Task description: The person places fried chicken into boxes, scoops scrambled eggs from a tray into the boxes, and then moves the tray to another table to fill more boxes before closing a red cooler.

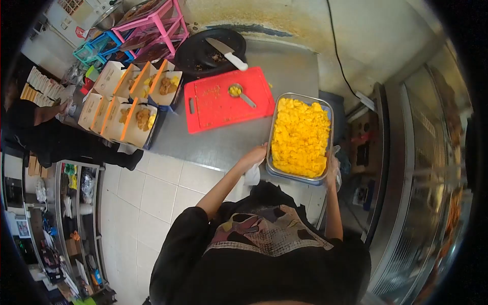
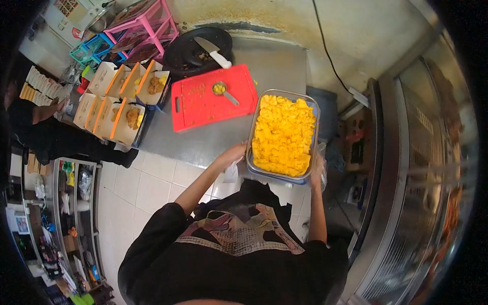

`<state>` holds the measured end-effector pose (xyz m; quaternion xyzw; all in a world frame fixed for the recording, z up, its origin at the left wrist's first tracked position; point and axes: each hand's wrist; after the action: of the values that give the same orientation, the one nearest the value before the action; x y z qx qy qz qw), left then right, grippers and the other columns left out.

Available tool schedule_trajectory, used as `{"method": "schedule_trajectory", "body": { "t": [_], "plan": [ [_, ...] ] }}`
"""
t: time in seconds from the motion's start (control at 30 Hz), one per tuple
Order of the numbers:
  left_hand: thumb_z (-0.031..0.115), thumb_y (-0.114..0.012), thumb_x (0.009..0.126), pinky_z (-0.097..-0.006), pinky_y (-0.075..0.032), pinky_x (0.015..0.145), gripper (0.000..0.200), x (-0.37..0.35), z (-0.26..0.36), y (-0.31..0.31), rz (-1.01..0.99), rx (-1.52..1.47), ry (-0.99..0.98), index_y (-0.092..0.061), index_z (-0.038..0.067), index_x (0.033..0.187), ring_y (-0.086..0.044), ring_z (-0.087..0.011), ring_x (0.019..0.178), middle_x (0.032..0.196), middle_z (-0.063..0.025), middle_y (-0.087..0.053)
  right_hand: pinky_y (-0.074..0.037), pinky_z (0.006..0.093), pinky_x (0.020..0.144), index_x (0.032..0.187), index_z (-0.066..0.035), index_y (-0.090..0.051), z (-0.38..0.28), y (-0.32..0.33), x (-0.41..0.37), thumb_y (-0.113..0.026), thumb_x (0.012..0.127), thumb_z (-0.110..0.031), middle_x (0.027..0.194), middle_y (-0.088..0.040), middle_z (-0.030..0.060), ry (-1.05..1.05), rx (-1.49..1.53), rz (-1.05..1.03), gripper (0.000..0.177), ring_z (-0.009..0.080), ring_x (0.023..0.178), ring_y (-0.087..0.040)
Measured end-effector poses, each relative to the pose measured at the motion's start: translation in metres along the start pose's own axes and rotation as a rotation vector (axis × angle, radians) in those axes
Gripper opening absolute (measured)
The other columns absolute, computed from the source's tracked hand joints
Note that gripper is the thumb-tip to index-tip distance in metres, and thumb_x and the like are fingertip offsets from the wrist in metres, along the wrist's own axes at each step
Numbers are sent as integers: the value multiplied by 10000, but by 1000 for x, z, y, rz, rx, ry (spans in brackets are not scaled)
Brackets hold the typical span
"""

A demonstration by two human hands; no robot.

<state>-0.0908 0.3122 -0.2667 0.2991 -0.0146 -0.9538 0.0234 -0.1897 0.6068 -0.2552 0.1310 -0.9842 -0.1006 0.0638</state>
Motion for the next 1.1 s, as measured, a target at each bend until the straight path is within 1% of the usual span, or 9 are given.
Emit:
{"method": "schedule_trajectory", "body": {
  "t": [0.03, 0.33, 0.57, 0.63, 0.73, 0.77, 0.9, 1.0, 1.1],
  "plan": [
    [395, -318, 922, -241, -389, 804, 455, 25, 8, 6, 32, -13, -1, -521, 65, 1161, -504, -115, 927, 1061, -49, -566, -401, 314, 853, 1106, 23, -519, 3, -1, 23, -473, 865, -329, 1062, -551, 107, -66, 74, -53, 429, 205, 983, -514],
    [452, -222, 925, -221, -361, 574, 540, 64, 98, 36, 65, -67, 54, -568, 53, 1038, -502, -106, 716, 890, -31, -603, -431, 347, 771, 989, -7, -598, 32, -16, 225, -443, 842, -252, 894, -598, 168, 91, -501, -76, 325, 240, 847, -562],
    [407, -475, 866, -231, -406, 672, 401, -31, 99, 82, -201, 65, 176, -543, 44, 1022, -508, -98, 791, 907, -25, -585, -377, 361, 848, 1100, -5, -533, 23, -39, 323, -351, 902, -368, 1075, -551, 170, -121, -325, -63, 451, 285, 1021, -508],
    [336, -555, 840, -241, -415, 694, 333, -46, 88, 113, -122, 75, 112, -538, 43, 997, -505, -84, 800, 887, -21, -569, -350, 368, 893, 1161, 2, -484, 26, -36, 336, -343, 902, -361, 1099, -540, 162, -95, -638, -82, 468, 284, 1063, -479],
    [290, -561, 840, -257, -421, 713, 288, -82, 78, 169, 183, 257, 24, -532, 38, 977, -507, -88, 808, 873, -19, -552, -342, 360, 896, 1197, -10, -453, -14, -40, 306, -364, 887, -308, 1106, -527, 149, 41, -1311, -119, 440, 264, 1067, -461],
    [290, -533, 829, -329, -422, 781, 292, -100, 51, 203, 477, 132, 118, -536, 49, 993, -560, -226, 877, 920, -119, -584, -355, 353, 872, 1211, -18, -441, -24, -52, 282, -387, 873, -257, 1096, -521, 142, 151, -1591, -77, 418, 257, 1038, -468],
    [242, -474, 845, -382, -428, 808, 333, -111, 46, 237, 793, 537, 247, -512, -48, 1004, -546, -355, 947, 979, -229, -569, -448, 416, 634, 1190, -37, -446, -63, -165, 149, -504, 766, -109, 771, -548, 129, 439, -1135, -139, 434, 281, 686, -557],
    [261, -453, 846, -420, -428, 798, 381, -110, 22, 250, 797, 490, 269, -512, -76, 1015, -544, -387, 929, 957, -261, -567, -444, 428, 634, 1194, -35, -437, -88, -218, 131, -537, 761, -146, 720, -545, 145, 312, -1339, -309, 458, 292, 676, -555],
    [263, -419, 854, -440, -418, 800, 376, -107, 15, 251, 780, 619, 243, -522, -68, 1000, -532, -405, 930, 966, -278, -552, -438, 445, 637, 1147, -28, -492, -91, -230, 118, -555, 755, -178, 680, -540, 147, 84, -979, -119, 425, 314, 659, -544]
  ]
}}
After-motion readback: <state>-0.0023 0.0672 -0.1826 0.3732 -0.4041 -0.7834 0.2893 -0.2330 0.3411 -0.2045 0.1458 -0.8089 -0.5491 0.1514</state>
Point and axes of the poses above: each hand's wrist, its own x-axis towards the middle knuckle, its own y-axis out of the back of the hand, z = x × y
